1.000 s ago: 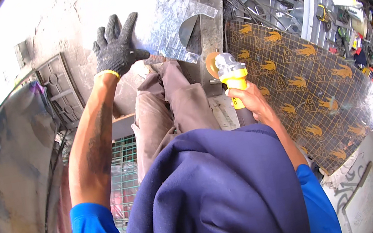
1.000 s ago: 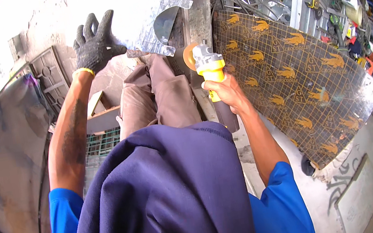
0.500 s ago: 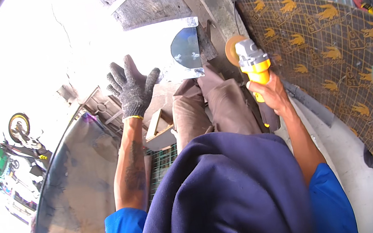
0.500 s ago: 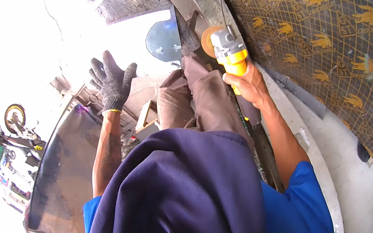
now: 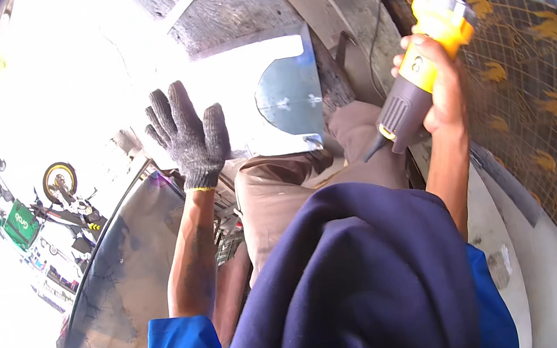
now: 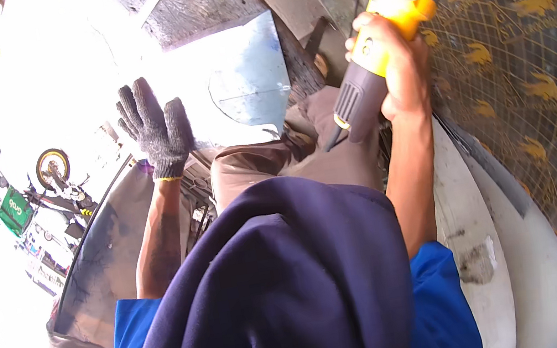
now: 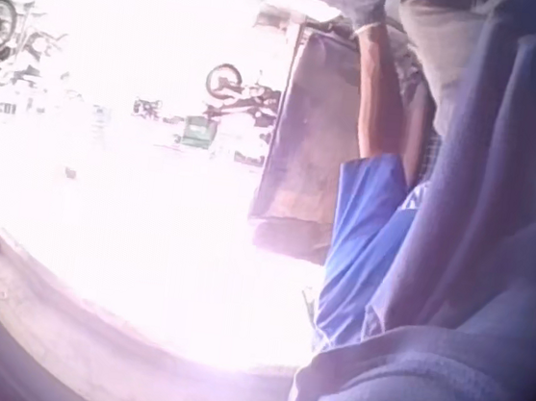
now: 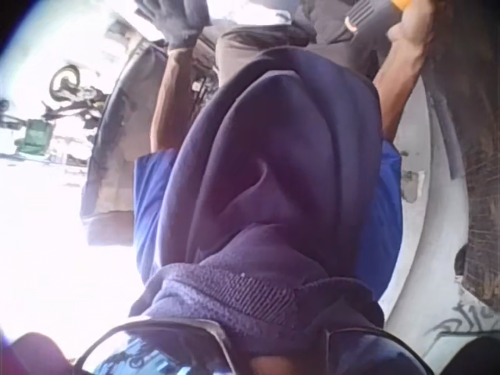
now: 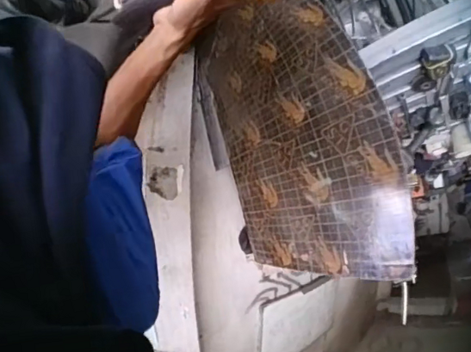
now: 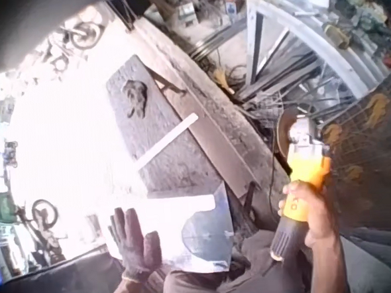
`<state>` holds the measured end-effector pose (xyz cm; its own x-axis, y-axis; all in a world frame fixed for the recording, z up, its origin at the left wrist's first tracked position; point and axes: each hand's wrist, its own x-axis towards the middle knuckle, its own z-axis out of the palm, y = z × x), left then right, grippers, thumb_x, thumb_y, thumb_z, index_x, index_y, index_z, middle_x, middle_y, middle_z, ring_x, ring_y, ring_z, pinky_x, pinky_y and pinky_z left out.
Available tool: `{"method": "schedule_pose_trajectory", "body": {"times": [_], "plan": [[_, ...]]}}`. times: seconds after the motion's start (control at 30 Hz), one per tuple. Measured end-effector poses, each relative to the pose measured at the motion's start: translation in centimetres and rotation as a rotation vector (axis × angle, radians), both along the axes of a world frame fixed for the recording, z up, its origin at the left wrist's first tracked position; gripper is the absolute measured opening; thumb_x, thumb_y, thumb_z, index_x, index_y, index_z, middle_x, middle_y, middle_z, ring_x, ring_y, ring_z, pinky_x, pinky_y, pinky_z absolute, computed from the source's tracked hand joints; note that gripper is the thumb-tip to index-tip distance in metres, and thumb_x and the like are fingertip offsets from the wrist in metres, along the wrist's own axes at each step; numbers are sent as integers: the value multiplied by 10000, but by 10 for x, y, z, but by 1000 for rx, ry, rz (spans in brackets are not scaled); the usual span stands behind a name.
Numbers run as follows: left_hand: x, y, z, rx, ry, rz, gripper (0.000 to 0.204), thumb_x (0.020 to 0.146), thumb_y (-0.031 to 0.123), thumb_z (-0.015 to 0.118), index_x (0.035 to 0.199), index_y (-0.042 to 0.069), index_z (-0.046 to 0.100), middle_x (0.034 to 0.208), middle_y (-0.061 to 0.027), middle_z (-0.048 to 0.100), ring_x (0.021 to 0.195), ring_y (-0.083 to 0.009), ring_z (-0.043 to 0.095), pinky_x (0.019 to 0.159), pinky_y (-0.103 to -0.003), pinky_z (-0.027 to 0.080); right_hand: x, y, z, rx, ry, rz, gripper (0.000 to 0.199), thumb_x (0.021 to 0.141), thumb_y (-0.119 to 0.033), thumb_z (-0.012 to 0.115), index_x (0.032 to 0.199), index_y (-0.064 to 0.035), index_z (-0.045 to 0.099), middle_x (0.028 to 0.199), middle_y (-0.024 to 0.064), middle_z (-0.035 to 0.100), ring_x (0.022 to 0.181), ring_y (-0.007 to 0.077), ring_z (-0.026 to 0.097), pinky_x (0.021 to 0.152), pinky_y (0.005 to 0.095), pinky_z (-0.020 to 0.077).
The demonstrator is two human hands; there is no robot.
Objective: Cutting a metal sheet using an angle grinder.
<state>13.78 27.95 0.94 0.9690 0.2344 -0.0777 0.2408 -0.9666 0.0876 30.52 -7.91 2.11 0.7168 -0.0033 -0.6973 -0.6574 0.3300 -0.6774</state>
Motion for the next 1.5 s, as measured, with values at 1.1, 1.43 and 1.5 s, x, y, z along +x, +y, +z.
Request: {"method": "schedule_pose_trajectory", "body": {"times": [1.1,1.43,1.5], "plan": [[6,-13,-14,-69,-460,-145,465,956,393,682,1317,100,691,1401,-180,638,1374,-391,522,1162,-520,333,-93,-23,-118,591,-430,-116,439,925,-298,699,1255,-43,564,1000,78,644,797,203,674,742,395,597],[8,-16,-12,-122,-514,-156,396,957,303,675,1222,12,714,1266,-196,704,1258,-366,622,1083,-456,458,-90,-18,-106,531,-465,-28,461,883,-313,748,1226,-58,572,992,73,658,786,175,700,728,357,615],[6,-15,-13,-131,-575,-137,359,952,328,671,1154,43,751,1200,-181,731,1182,-374,662,1026,-458,498,-91,-17,-104,526,-466,-23,462,882,-312,751,1223,-55,574,994,73,658,785,176,700,729,356,613]]}}
